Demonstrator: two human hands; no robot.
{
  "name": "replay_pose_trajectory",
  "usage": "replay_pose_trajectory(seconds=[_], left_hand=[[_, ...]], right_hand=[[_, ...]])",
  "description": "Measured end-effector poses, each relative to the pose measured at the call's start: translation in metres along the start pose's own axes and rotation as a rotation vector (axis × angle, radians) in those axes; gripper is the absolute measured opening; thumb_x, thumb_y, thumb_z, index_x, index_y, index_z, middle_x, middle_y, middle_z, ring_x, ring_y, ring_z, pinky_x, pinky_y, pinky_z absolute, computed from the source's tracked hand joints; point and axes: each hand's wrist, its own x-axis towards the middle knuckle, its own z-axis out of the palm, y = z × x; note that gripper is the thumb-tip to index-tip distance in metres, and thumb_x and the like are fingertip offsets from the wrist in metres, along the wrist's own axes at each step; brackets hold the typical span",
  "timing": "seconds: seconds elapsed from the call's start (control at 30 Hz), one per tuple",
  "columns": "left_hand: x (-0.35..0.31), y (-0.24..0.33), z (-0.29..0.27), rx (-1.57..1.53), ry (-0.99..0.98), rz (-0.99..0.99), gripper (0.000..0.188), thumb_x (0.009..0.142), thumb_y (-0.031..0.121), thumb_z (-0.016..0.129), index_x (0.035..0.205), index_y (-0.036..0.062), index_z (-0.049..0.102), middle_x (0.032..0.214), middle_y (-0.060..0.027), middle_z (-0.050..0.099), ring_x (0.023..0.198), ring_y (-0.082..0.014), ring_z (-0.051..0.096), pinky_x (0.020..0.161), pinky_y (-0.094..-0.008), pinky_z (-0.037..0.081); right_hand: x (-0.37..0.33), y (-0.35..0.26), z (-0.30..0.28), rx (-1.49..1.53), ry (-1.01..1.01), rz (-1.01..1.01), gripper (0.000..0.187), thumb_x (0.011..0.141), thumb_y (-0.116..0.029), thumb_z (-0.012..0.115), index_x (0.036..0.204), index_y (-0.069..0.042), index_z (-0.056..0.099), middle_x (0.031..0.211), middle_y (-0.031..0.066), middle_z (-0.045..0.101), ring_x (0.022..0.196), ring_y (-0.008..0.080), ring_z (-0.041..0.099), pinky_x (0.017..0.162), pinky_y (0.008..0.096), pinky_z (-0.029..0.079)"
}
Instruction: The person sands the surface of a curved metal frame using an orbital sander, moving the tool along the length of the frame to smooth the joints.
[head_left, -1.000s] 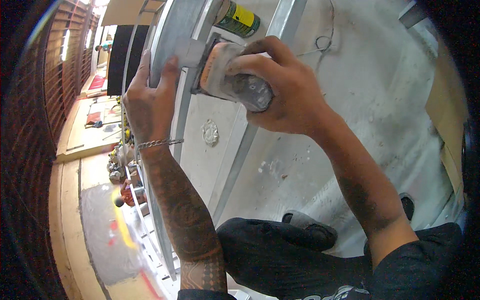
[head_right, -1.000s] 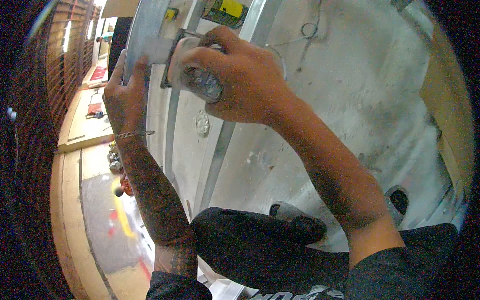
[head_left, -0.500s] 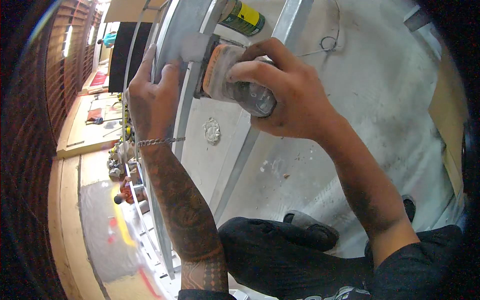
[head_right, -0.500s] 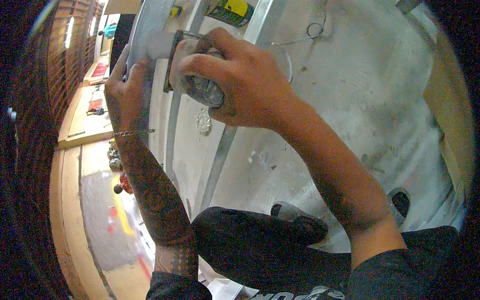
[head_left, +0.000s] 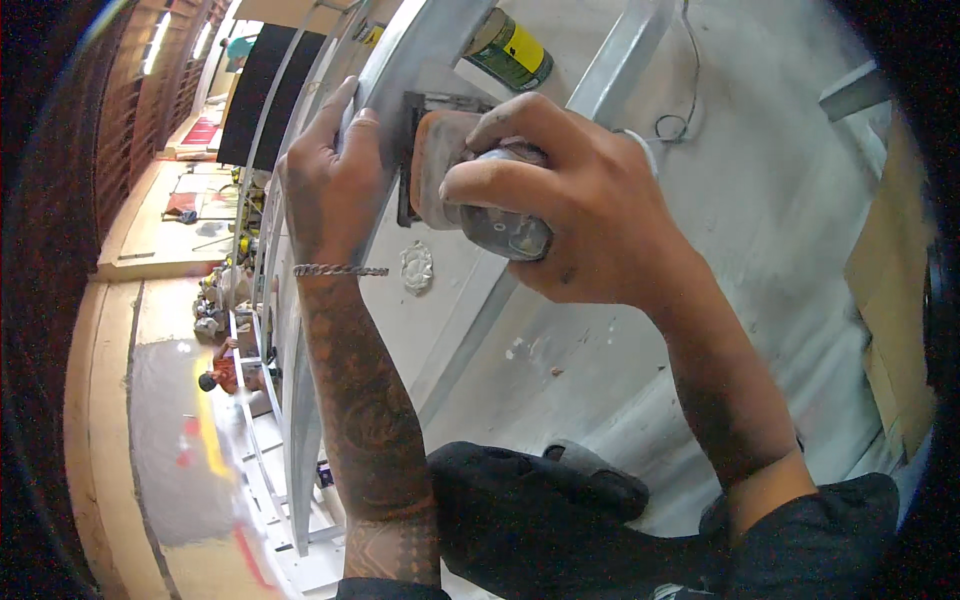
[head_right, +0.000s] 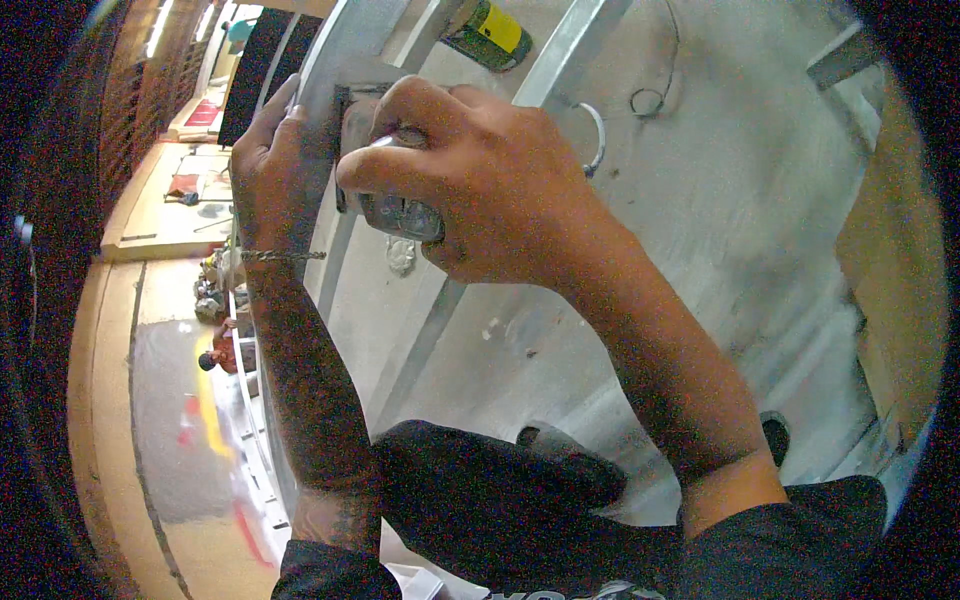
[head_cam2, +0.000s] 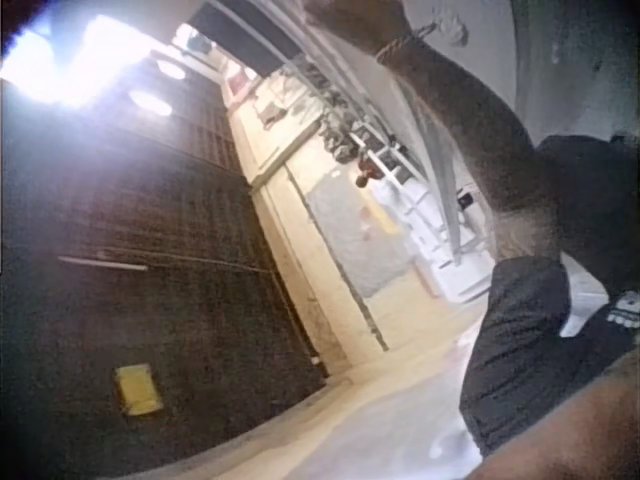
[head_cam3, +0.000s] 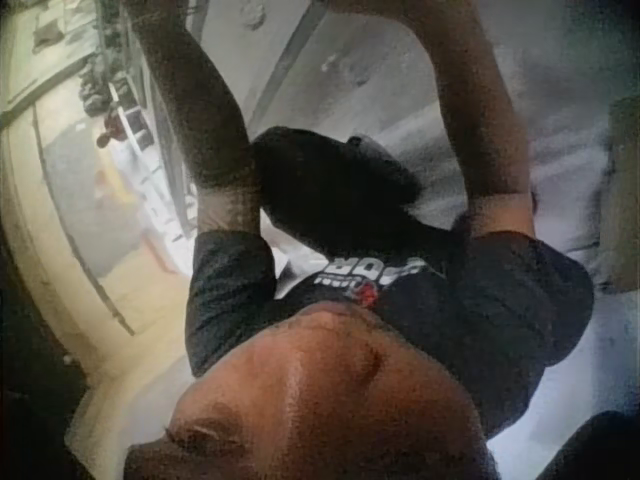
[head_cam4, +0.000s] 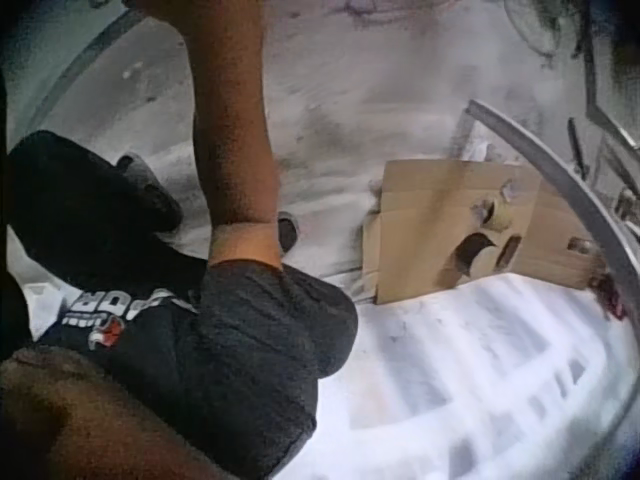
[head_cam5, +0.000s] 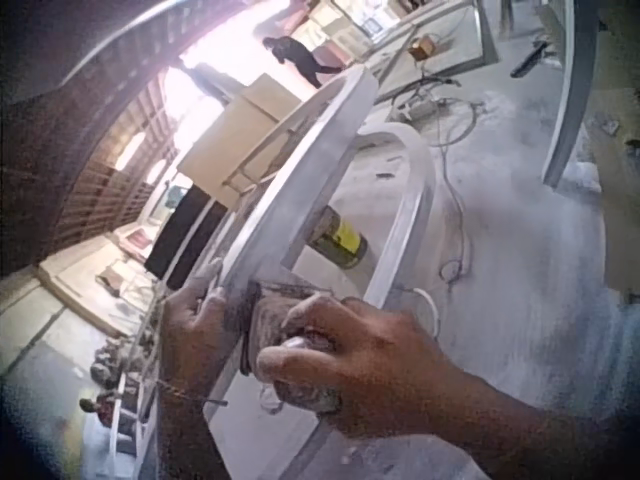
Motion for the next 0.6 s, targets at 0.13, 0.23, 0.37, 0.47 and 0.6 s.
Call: replay_pose_trajectory(seconds=[0.13, 0.23, 0.37, 0.47, 0.6], left_hand=[[0.0021, -0.0033, -0.0003, 0.012, 0.038, 0.094, 0.051, 0.092, 0.03, 0.06, 0.132, 0.0003, 0.068, 0.113, -0.0296, 0.073, 0.105, -0.0369, 0.074, 0.095, -0.0417, 0.054], [0.0013, 0.0014, -0.0015, 0.024, 0.01, 0.054, 0.05, 0.092, 0.03, 0.06, 0.132, -0.0001, 0.068, 0.112, -0.0301, 0.073, 0.105, -0.0377, 0.073, 0.095, -0.0429, 0.053], [0.0049, -0.0056, -0.0002, 0.03, 0.043, 0.128, 0.05, 0.092, 0.03, 0.059, 0.131, -0.0003, 0.068, 0.11, -0.0304, 0.073, 0.105, -0.0388, 0.073, 0.095, -0.0438, 0.053], [0.0042, -0.0026, 0.0005, 0.028, 0.038, 0.123, 0.049, 0.092, 0.03, 0.059, 0.13, -0.0001, 0.069, 0.11, -0.0313, 0.072, 0.106, -0.0403, 0.073, 0.095, -0.0437, 0.053], [0.0022, -0.0012, 0.0017, 0.035, 0.04, 0.085, 0.049, 0.092, 0.031, 0.059, 0.129, -0.0001, 0.07, 0.111, -0.0313, 0.072, 0.106, -0.041, 0.072, 0.095, -0.0437, 0.053]], right_hand=[[0.0027, -0.0038, 0.0001, 0.023, -0.012, -0.014, 0.056, 0.054, -0.006, 0.083, 0.106, -0.023, 0.072, 0.108, 0.0062, 0.063, 0.094, 0.0315, 0.07, 0.075, 0.0416, 0.059], [0.0028, -0.0073, 0.0007, 0.031, -0.018, 0.006, 0.058, 0.054, -0.006, 0.083, 0.107, -0.023, 0.071, 0.108, 0.0062, 0.063, 0.094, 0.0321, 0.07, 0.075, 0.0418, 0.059], [0.0019, -0.0076, 0.003, 0.041, 0.0, 0.035, 0.061, 0.052, -0.006, 0.083, 0.109, -0.023, 0.071, 0.109, 0.0063, 0.063, 0.094, 0.0328, 0.07, 0.076, 0.0427, 0.059], [-0.0002, -0.0066, 0.0033, 0.048, 0.014, 0.045, 0.063, 0.052, -0.006, 0.083, 0.111, -0.023, 0.07, 0.11, 0.0065, 0.063, 0.094, 0.0325, 0.07, 0.076, 0.0429, 0.059], [-0.0016, -0.0069, 0.0036, 0.039, -0.021, 0.043, 0.064, 0.052, -0.006, 0.083, 0.112, -0.023, 0.07, 0.11, 0.0068, 0.062, 0.094, 0.0325, 0.07, 0.076, 0.0432, 0.059]])
